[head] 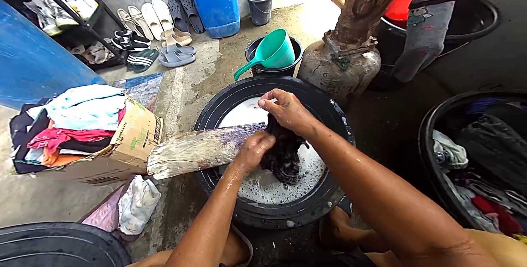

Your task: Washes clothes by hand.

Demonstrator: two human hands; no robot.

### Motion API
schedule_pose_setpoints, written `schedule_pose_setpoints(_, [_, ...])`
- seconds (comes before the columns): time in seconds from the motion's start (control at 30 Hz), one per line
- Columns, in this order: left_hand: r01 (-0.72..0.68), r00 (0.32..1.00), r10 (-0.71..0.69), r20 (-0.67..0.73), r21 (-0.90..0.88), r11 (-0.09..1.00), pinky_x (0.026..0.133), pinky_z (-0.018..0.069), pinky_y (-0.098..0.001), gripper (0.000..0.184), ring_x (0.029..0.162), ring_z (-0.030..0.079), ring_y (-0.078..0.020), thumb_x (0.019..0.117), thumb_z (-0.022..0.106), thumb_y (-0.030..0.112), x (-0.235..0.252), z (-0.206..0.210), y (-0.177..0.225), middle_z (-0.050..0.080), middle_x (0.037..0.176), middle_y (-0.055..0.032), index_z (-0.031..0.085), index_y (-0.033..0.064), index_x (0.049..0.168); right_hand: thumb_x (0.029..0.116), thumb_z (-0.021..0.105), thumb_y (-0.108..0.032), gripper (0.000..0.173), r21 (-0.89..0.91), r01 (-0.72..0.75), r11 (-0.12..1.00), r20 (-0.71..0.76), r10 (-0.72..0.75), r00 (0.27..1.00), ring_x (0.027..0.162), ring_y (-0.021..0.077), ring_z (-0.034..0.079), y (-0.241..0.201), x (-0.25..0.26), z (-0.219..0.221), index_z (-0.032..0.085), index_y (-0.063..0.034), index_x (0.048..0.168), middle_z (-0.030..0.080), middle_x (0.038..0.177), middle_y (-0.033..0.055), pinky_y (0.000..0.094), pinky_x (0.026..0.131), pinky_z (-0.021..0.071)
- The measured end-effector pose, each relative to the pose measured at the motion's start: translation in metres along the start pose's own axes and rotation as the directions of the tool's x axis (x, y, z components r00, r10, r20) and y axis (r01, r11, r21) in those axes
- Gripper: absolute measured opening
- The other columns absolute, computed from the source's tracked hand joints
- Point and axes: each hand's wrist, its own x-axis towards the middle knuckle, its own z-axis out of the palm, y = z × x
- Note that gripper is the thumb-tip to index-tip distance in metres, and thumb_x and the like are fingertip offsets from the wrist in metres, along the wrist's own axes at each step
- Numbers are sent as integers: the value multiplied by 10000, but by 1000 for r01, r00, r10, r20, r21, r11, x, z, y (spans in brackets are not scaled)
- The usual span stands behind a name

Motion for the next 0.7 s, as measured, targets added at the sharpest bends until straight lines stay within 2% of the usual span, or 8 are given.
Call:
schedule_pose_setpoints(0.1, [84, 974, -148, 169, 337, 938, 1026, 486, -539, 491, 1126, 652, -320, 977, 683, 322, 1, 19, -11, 681, 1163, -227, 601, -42, 1296, 1004, 663, -133, 145, 72, 77, 994, 24, -79, 997, 656, 45, 550, -19, -3, -12, 631, -9, 1072, 637, 819, 29, 241, 651, 482])
schedule_pose_setpoints(0.2, [-251, 958, 43, 282, 761, 598, 1201, 260, -596, 524, 1389, 489, -341, 892, 734, 444, 0, 21, -20, 656, 1334, -154, 718, 14, 1190, 983, 678, -96, 101, 53, 121, 991, 32, -123, 992, 626, 14, 540, -18, -6, -29, 632, -27, 1040, 629, 772, -2, 203, 615, 462])
schedule_pose_setpoints(0.23, [-344, 935, 100, 340, 803, 486, 1229, 142, -640, 512, 1485, 367, -364, 867, 743, 462, -1, 15, -21, 600, 1436, -137, 745, 49, 1169, 983, 673, -102, 88, 36, 124, 992, 16, -125, 992, 649, 11, 555, -10, -7, -36, 638, -32, 1022, 634, 783, -7, 206, 631, 476])
schedule_pose_setpoints(0.3, [-428, 901, 98, 423, 828, 364, 1225, 77, -679, 476, 1506, 311, -419, 859, 761, 450, -3, -5, -14, 576, 1452, -183, 762, 57, 1126, 998, 656, -121, 98, 4, 58, 998, -11, -58, 998, 729, 44, 574, 7, -7, -51, 653, -26, 1023, 637, 850, 14, 256, 697, 497])
schedule_pose_setpoints(0.37, [-428, 891, -17, 453, 852, 300, 1233, 107, -662, 441, 1375, 490, -432, 933, 709, 384, -8, -25, 0, 687, 1240, -209, 722, 49, 1219, 1005, 651, -130, 107, -14, -43, 999, -24, 43, 999, 750, 72, 564, 25, -5, -63, 656, -24, 1016, 621, 846, 26, 291, 712, 483])
schedule_pose_setpoints(0.47, [-448, 888, 15, 459, 859, 247, 1188, 272, -613, 456, 955, 704, -360, 945, 690, 268, -16, -48, 15, 727, 892, -165, 638, 45, 1340, 1006, 674, -160, 156, -99, -167, 981, -14, 166, 986, 722, 109, 534, 45, 3, -68, 655, -5, 1005, 604, 817, 57, 320, 681, 455])
schedule_pose_setpoints(0.6, [-514, 856, 192, 480, 827, 225, 961, 515, -520, 228, 706, 706, -289, 947, 664, 256, -20, -73, 20, 672, 686, -104, 713, 34, 945, 1035, 648, -247, 272, -304, -273, 913, 139, 326, 935, 806, 237, 593, 56, 20, -55, 688, 22, 1056, 652, 895, 160, 471, 773, 491])
schedule_pose_setpoints(0.7, [-469, 881, 257, 396, 799, 375, 901, 529, -531, 80, 792, 717, -307, 911, 676, 87, 9, -93, -9, 709, 785, -128, 733, 37, 937, 1052, 621, -283, 336, -396, -309, 865, 186, 405, 895, 917, 323, 639, 76, 47, -30, 687, 41, 1110, 679, 980, 223, 537, 870, 491])
